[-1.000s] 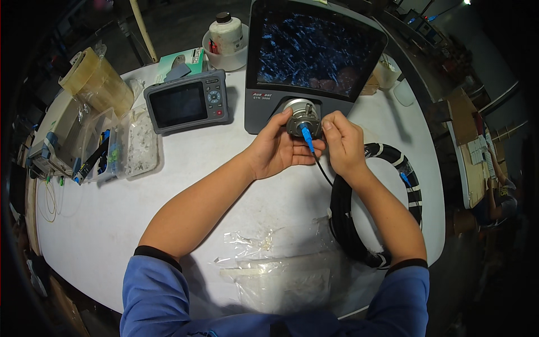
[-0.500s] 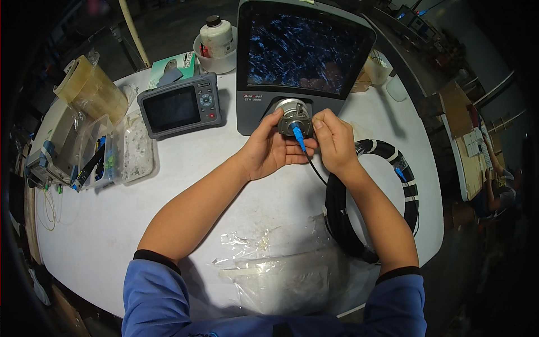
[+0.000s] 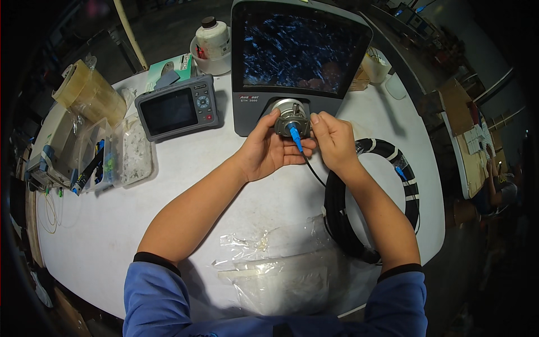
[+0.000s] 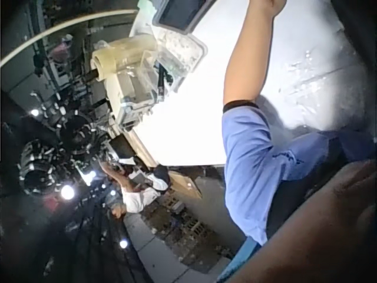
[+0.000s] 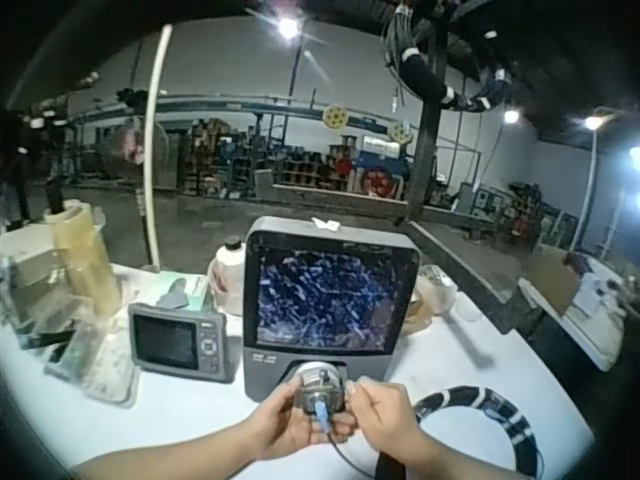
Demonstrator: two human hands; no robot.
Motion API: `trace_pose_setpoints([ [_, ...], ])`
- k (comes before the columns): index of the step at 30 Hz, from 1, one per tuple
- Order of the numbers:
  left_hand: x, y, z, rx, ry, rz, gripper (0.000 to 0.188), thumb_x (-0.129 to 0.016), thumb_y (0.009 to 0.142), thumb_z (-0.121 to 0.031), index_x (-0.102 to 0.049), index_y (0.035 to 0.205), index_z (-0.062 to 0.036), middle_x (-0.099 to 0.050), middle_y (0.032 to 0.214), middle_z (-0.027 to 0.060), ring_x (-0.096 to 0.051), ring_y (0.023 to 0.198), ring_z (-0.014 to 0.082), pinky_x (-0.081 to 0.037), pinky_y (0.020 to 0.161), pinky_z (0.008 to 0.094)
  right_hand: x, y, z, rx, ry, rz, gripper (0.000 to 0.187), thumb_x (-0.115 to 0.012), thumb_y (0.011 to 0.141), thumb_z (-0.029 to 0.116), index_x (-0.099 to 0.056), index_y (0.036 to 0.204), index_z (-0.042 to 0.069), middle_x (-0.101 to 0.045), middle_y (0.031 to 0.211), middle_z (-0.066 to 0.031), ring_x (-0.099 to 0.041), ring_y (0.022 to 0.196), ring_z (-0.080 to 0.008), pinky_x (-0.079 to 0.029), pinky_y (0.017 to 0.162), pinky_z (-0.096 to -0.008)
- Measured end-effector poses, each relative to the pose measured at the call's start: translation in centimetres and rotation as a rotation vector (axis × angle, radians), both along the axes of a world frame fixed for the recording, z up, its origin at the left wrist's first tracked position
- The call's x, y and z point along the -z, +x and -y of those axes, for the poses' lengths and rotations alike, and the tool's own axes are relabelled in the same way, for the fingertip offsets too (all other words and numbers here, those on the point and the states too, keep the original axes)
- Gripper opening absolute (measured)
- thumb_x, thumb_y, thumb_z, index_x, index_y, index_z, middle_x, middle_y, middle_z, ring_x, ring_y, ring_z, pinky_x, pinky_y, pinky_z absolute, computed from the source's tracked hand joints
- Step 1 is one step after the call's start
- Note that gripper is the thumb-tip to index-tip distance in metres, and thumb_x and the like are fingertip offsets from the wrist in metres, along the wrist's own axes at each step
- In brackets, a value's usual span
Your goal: The recorder uses a fiber optic inspection scope to check the end face of a blue cable connector, viewing the live image on an adjacent monitor.
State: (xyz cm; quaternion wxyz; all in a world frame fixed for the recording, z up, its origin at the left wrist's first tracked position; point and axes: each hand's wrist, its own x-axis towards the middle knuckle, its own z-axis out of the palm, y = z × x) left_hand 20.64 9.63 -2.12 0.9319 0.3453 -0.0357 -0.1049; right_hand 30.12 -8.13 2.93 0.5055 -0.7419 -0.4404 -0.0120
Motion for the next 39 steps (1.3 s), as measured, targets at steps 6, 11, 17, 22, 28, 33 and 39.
trace_pose_setpoints([
  [6, -0.18, -0.09, 0.1, -0.015, 0.016, 0.008, 0.086, -0.032, 0.104, -0.075, -0.056, 0.143, -0.0023, -0.071, 0.121, 0.023, -0.072, 0.111, 0.0309, -0.058, 0.102, 0.0463, 0.3, 0.06, -0.02, -0.015, 0.053, 0.025, 0.034, -0.06, 0.108, 0.022, -0.061, 0.083, -0.001, -0.062, 0.068, -0.0101, -0.054, 0.059, -0.0167, -0.044, 0.057, -0.034],
  [11, -0.36, -0.17, 0.12, -0.021, 0.012, -0.003, 0.086, -0.033, 0.104, -0.075, -0.057, 0.142, -0.0017, -0.071, 0.12, 0.0231, -0.072, 0.11, 0.0306, -0.058, 0.102, 0.0463, 0.22, 0.14, 0.12, -0.03, 0.048, 0.029, 0.027, -0.061, 0.106, 0.02, -0.062, 0.088, 0.0, -0.064, 0.072, -0.0105, -0.056, 0.062, -0.0174, -0.045, 0.059, -0.0339],
  [17, -0.48, -0.23, 0.18, -0.031, 0.018, -0.01, 0.084, -0.036, 0.103, -0.074, -0.06, 0.138, -0.0016, -0.072, 0.118, 0.022, -0.072, 0.108, 0.0307, -0.058, 0.101, 0.0457, 0.24, 0.23, 0.19, -0.049, 0.046, 0.023, 0.023, -0.06, 0.104, 0.018, -0.061, 0.091, 0.0, -0.062, 0.073, -0.0087, -0.055, 0.063, -0.016, -0.044, 0.059, -0.0329],
  [22, -0.49, -0.2, 0.16, -0.024, 0.015, 0.004, 0.081, -0.039, 0.103, -0.074, -0.061, 0.136, -0.003, -0.073, 0.116, 0.0211, -0.073, 0.109, 0.0308, -0.058, 0.1, 0.0453, 0.34, 0.33, 0.23, -0.066, 0.057, 0.02, 0.018, -0.06, 0.103, 0.016, -0.06, 0.093, 0.0, -0.062, 0.075, -0.0074, -0.054, 0.064, -0.0133, -0.043, 0.058, -0.0312],
  [28, -0.28, -0.16, 0.19, -0.024, 0.01, 0.002, 0.087, -0.033, 0.104, -0.075, -0.058, 0.14, 0.0, -0.072, 0.119, 0.0215, -0.072, 0.109, 0.03, -0.058, 0.102, 0.0461, 0.23, 0.29, 0.25, -0.08, 0.067, 0.009, 0.014, -0.059, 0.1, 0.012, -0.06, 0.093, 0.001, -0.062, 0.078, -0.007, -0.054, 0.065, -0.0118, -0.044, 0.059, -0.0294],
  [33, -0.72, -0.29, 0.29, -0.024, 0.012, -0.009, 0.081, -0.038, 0.103, -0.074, -0.061, 0.137, -0.0038, -0.074, 0.116, 0.0203, -0.073, 0.108, 0.0292, -0.058, 0.1, 0.0442, 0.27, 0.36, 0.17, -0.07, 0.08, 0.02, 0.02, -0.058, 0.103, 0.017, -0.06, 0.092, 0.0, -0.062, 0.076, -0.0085, -0.056, 0.065, -0.0161, -0.046, 0.061, -0.0328],
  [39, -0.46, -0.3, 0.09, -0.017, 0.006, -0.007, 0.08, -0.038, 0.103, -0.073, -0.062, 0.136, -0.0039, -0.074, 0.116, 0.0203, -0.073, 0.108, 0.0296, -0.058, 0.1, 0.0445, -0.17, 0.05, 0.1, -0.034, -0.03, 0.071, 0.034, -0.054, 0.109, 0.025, -0.061, 0.086, -0.001, -0.062, 0.073, -0.0123, -0.057, 0.064, -0.0229, -0.047, 0.063, -0.0358],
])
